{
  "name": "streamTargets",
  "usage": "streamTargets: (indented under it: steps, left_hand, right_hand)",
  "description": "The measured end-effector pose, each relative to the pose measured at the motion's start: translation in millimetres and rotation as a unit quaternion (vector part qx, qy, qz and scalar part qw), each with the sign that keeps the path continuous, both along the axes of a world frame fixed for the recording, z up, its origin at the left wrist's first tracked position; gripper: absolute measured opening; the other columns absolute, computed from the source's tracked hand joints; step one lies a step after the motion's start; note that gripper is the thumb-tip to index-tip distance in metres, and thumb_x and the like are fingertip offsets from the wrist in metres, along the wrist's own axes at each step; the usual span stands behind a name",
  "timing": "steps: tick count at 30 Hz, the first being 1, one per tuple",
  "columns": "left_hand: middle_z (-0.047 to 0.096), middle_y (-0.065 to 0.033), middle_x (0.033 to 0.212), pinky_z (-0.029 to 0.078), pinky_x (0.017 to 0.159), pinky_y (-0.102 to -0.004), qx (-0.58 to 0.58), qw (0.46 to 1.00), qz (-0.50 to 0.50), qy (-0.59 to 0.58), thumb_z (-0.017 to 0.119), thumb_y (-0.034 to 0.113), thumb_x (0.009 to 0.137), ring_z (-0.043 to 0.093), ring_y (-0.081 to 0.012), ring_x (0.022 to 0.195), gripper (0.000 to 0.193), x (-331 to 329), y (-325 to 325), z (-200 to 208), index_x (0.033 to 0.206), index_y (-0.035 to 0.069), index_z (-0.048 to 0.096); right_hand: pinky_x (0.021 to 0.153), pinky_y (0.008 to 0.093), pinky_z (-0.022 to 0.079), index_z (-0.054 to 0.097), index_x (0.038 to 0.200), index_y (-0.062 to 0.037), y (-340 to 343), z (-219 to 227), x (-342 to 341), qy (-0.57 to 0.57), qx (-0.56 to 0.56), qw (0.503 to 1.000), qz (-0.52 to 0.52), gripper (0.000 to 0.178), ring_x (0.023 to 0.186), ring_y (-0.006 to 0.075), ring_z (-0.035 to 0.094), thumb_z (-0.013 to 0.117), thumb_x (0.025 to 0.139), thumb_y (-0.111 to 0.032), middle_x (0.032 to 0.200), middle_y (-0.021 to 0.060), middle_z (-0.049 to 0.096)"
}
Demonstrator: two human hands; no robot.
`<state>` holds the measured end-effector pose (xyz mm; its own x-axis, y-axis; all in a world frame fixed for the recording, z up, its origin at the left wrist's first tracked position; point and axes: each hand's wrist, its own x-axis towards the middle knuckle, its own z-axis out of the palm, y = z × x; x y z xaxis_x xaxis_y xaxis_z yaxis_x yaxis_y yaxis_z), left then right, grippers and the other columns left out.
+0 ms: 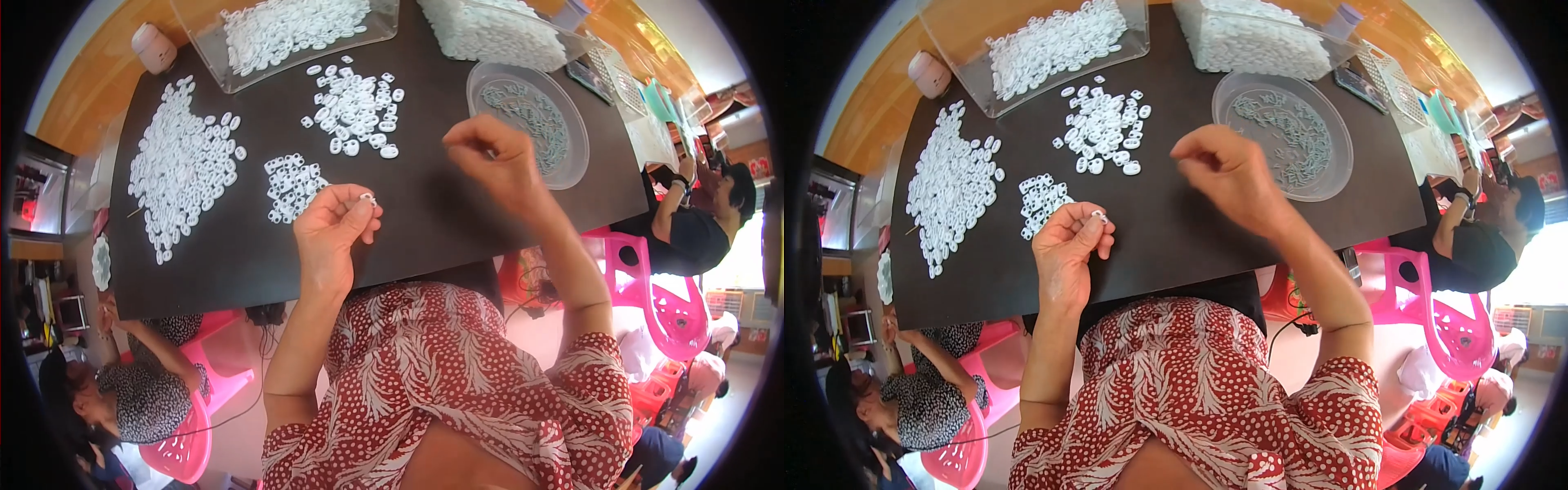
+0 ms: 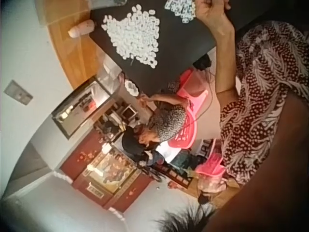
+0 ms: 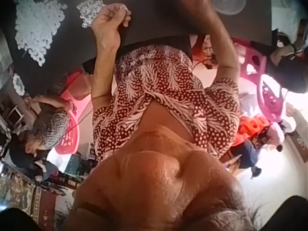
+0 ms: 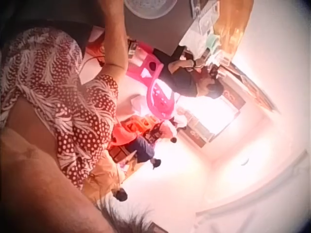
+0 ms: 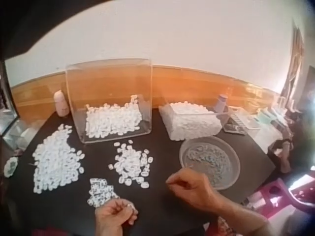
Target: The person assembles small white plastic components by hand, inserting grey circular parts into them.
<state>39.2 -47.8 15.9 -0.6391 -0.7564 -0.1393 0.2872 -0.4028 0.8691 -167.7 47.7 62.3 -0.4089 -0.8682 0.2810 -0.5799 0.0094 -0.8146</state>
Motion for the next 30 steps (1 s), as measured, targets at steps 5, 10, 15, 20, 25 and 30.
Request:
streamTargets:
  steps: [5, 10, 15, 20, 25, 30]
  left_hand:
    - [0.062, -0.0086, 0.078, 0.043, 0.053, -0.0218, 0.004, 1.0, 0.019, 0.007, 0.061, 0.003, 0.085, 0.056, -0.0119, 0.062, 0.007, 4, 2, 1, 0.09, -0.003, 0.061]
    - [0.062, -0.0079, 0.078, 0.042, 0.053, -0.0206, -0.008, 0.999, 0.04, 0.02, 0.061, 0.003, 0.085, 0.055, -0.0106, 0.062, 0.008, 7, 5, 3, 0.091, -0.003, 0.061]
    - [0.062, -0.0068, 0.078, 0.041, 0.053, -0.02, -0.019, 0.998, 0.049, 0.02, 0.061, 0.004, 0.086, 0.055, -0.0096, 0.062, 0.008, 8, 7, 2, 0.092, -0.002, 0.061]
    - [0.062, -0.0028, 0.079, 0.041, 0.056, -0.0177, -0.037, 0.999, 0.038, 0.006, 0.062, 0.007, 0.086, 0.054, -0.0065, 0.065, 0.01, 10, 9, 0, 0.093, 0.001, 0.06]
    - [0.06, -0.0009, 0.079, 0.04, 0.056, -0.0173, -0.051, 0.997, 0.059, 0.004, 0.062, 0.008, 0.086, 0.052, -0.0055, 0.065, 0.01, 9, 13, -1, 0.094, 0.001, 0.06]
    - [0.06, -0.0033, 0.078, 0.041, 0.055, -0.0187, -0.086, 0.989, 0.115, 0.026, 0.062, 0.007, 0.086, 0.052, -0.0073, 0.063, 0.009, 7, 19, -5, 0.092, -0.001, 0.06]
  right_hand:
    - [0.067, 0.0202, 0.042, 0.064, 0.086, -0.0009, -18, -9, 44, -0.144, 0.011, 0.982, 0.124, 0.008, 0.077, 0.0047, 0.052, 0.062, 0.08, 0.003, 0.085, 0.0002, 0.058]
    - [0.055, 0.0179, 0.039, 0.064, 0.086, -0.0006, -25, -18, 65, -0.234, -0.005, 0.964, 0.129, 0.007, 0.064, 0.001, 0.048, 0.062, 0.079, 0.0, 0.071, -0.0032, 0.057]
    - [0.057, 0.0178, 0.041, 0.062, 0.088, 0.0006, -26, -22, 69, -0.269, 0.006, 0.955, 0.128, 0.009, 0.066, 0.0015, 0.051, 0.062, 0.079, -0.001, 0.074, -0.0009, 0.06]
    - [0.058, 0.0179, 0.042, 0.062, 0.089, 0.001, -25, -23, 72, -0.269, 0.008, 0.955, 0.122, 0.009, 0.067, 0.002, 0.052, 0.062, 0.079, -0.001, 0.075, -0.0006, 0.06]
    - [0.059, 0.0182, 0.043, 0.062, 0.089, 0.0016, -25, -22, 76, -0.276, 0.007, 0.954, 0.121, 0.009, 0.068, 0.0026, 0.054, 0.062, 0.08, 0.0, 0.077, -0.0001, 0.061]
    - [0.062, 0.0191, 0.045, 0.062, 0.09, 0.0023, -25, -23, 84, -0.29, -0.012, 0.95, 0.113, 0.009, 0.071, 0.0036, 0.055, 0.063, 0.081, -0.001, 0.08, 0.0012, 0.062]
